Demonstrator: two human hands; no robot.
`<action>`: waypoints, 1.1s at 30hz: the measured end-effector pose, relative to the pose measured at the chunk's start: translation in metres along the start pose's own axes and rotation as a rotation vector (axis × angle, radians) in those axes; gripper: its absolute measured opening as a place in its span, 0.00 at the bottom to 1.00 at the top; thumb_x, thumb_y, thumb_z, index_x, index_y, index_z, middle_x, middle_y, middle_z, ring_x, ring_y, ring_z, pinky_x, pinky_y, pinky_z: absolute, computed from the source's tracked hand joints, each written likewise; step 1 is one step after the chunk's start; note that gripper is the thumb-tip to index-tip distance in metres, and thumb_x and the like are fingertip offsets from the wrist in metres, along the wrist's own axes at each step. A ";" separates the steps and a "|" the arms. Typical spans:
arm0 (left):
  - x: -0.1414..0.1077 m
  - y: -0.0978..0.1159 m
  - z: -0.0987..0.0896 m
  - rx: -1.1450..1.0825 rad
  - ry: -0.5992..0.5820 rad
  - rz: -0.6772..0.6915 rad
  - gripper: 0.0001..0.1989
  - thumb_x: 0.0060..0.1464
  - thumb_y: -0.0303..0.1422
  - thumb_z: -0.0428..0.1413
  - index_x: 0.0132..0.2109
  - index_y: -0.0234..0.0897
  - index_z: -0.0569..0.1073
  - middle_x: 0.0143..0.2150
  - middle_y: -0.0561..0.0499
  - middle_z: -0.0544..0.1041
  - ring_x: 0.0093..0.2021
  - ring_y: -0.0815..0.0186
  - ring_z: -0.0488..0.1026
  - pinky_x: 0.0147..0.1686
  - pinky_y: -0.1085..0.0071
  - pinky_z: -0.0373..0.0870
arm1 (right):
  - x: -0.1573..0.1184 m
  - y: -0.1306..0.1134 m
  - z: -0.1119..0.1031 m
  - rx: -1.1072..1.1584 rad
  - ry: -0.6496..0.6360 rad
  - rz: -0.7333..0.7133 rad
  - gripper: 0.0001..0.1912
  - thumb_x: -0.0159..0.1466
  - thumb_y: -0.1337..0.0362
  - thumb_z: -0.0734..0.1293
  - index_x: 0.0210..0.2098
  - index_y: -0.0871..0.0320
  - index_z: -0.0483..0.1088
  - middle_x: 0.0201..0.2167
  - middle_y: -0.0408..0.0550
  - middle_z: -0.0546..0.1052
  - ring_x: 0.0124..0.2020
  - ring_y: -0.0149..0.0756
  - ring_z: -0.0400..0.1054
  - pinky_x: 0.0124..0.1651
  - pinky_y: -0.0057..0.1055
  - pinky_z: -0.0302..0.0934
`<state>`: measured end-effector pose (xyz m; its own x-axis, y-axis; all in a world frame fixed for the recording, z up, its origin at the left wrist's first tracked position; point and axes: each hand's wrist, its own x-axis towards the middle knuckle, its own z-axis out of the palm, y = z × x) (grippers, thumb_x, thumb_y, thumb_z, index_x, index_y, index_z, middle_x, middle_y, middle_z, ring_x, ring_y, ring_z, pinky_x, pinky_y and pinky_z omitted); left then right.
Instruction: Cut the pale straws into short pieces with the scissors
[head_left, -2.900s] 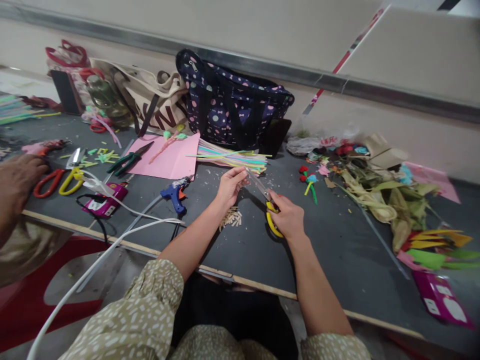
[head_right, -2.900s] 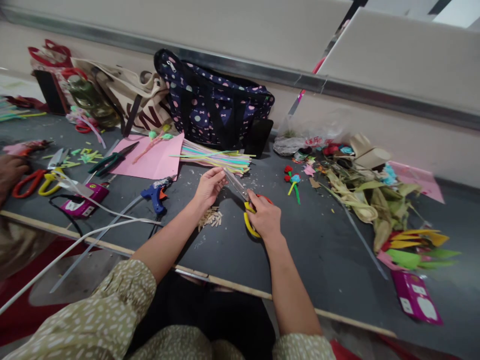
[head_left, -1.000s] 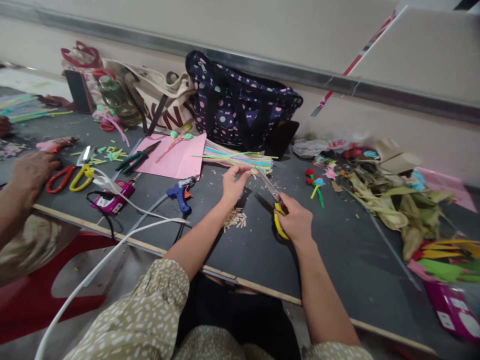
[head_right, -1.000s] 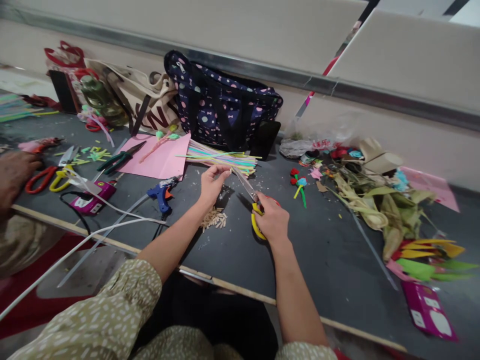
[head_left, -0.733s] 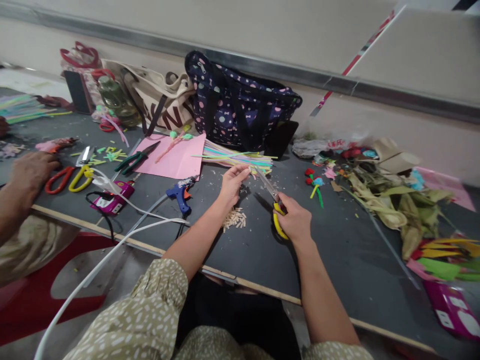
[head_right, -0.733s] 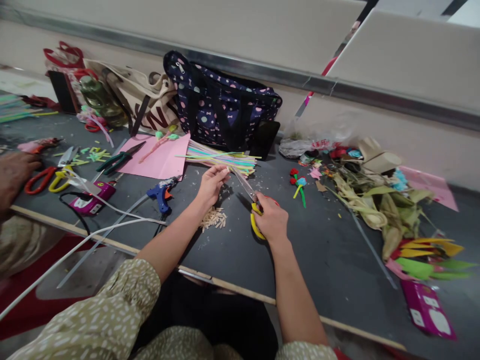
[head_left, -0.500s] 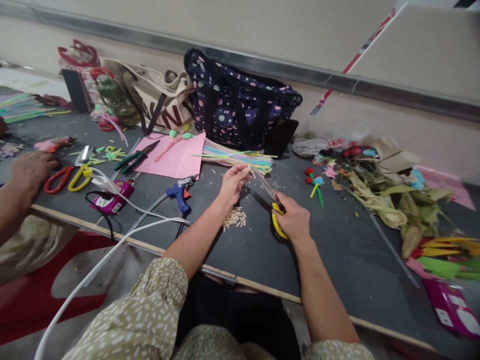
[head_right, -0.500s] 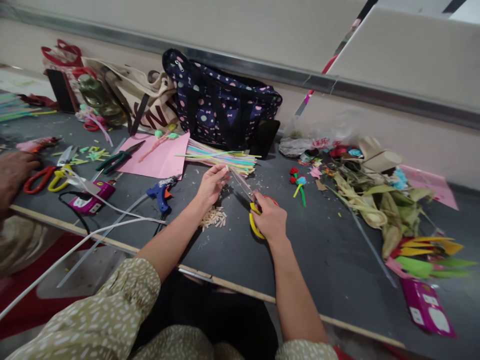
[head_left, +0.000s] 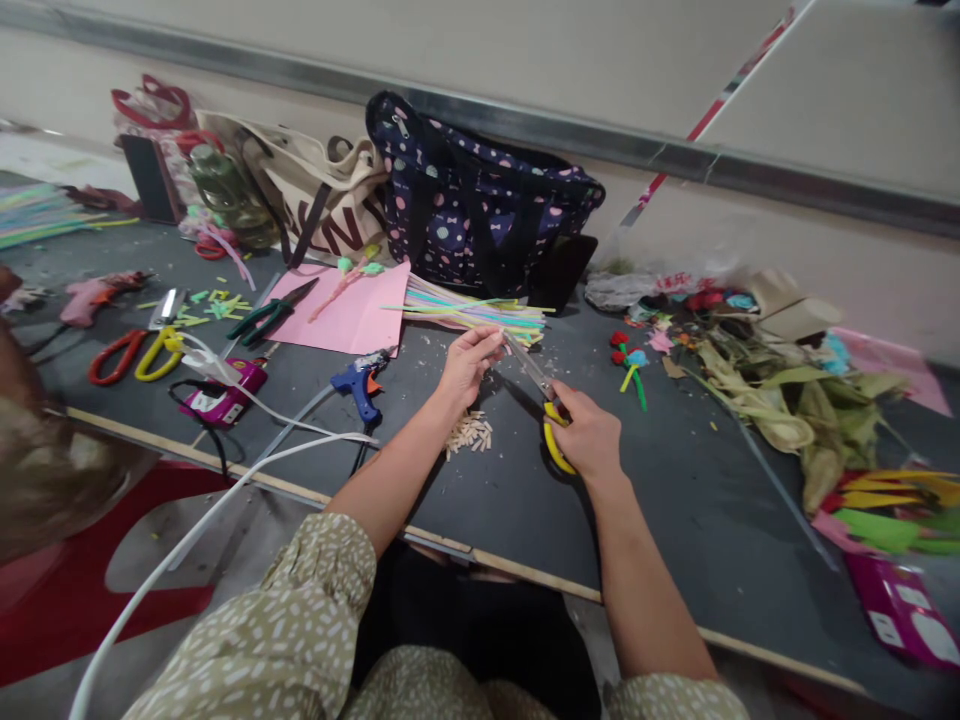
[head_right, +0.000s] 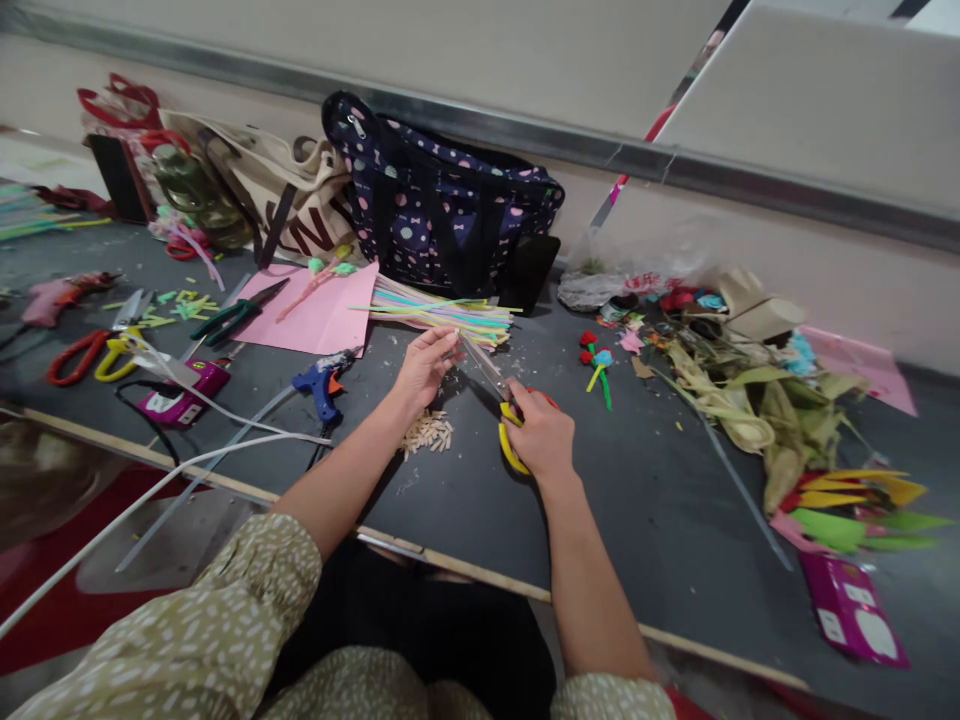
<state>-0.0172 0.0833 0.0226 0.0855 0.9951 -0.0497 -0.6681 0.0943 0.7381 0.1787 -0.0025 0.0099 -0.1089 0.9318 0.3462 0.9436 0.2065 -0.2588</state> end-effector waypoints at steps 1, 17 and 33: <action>0.000 0.000 0.000 -0.005 -0.003 -0.001 0.12 0.39 0.33 0.67 0.34 0.36 0.76 0.31 0.53 0.76 0.29 0.73 0.72 0.37 0.72 0.70 | 0.000 0.000 0.000 -0.004 0.000 0.001 0.26 0.58 0.61 0.64 0.56 0.52 0.67 0.40 0.45 0.77 0.38 0.35 0.71 0.36 0.27 0.61; 0.001 -0.002 -0.002 -0.025 0.039 -0.043 0.14 0.37 0.31 0.68 0.34 0.34 0.76 0.28 0.54 0.76 0.26 0.74 0.72 0.37 0.71 0.72 | 0.000 0.002 0.002 -0.026 0.025 -0.011 0.26 0.58 0.61 0.64 0.56 0.51 0.66 0.41 0.46 0.77 0.38 0.35 0.70 0.38 0.28 0.62; -0.002 -0.007 0.001 -0.088 0.019 -0.114 0.14 0.37 0.30 0.68 0.35 0.34 0.76 0.27 0.54 0.76 0.26 0.73 0.73 0.37 0.71 0.73 | -0.001 -0.001 0.003 -0.041 0.027 -0.016 0.26 0.58 0.62 0.64 0.57 0.51 0.66 0.40 0.45 0.77 0.38 0.34 0.70 0.37 0.27 0.61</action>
<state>-0.0119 0.0804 0.0181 0.1509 0.9781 -0.1436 -0.7168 0.2083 0.6654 0.1770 -0.0024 0.0066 -0.1162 0.9200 0.3742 0.9539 0.2084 -0.2160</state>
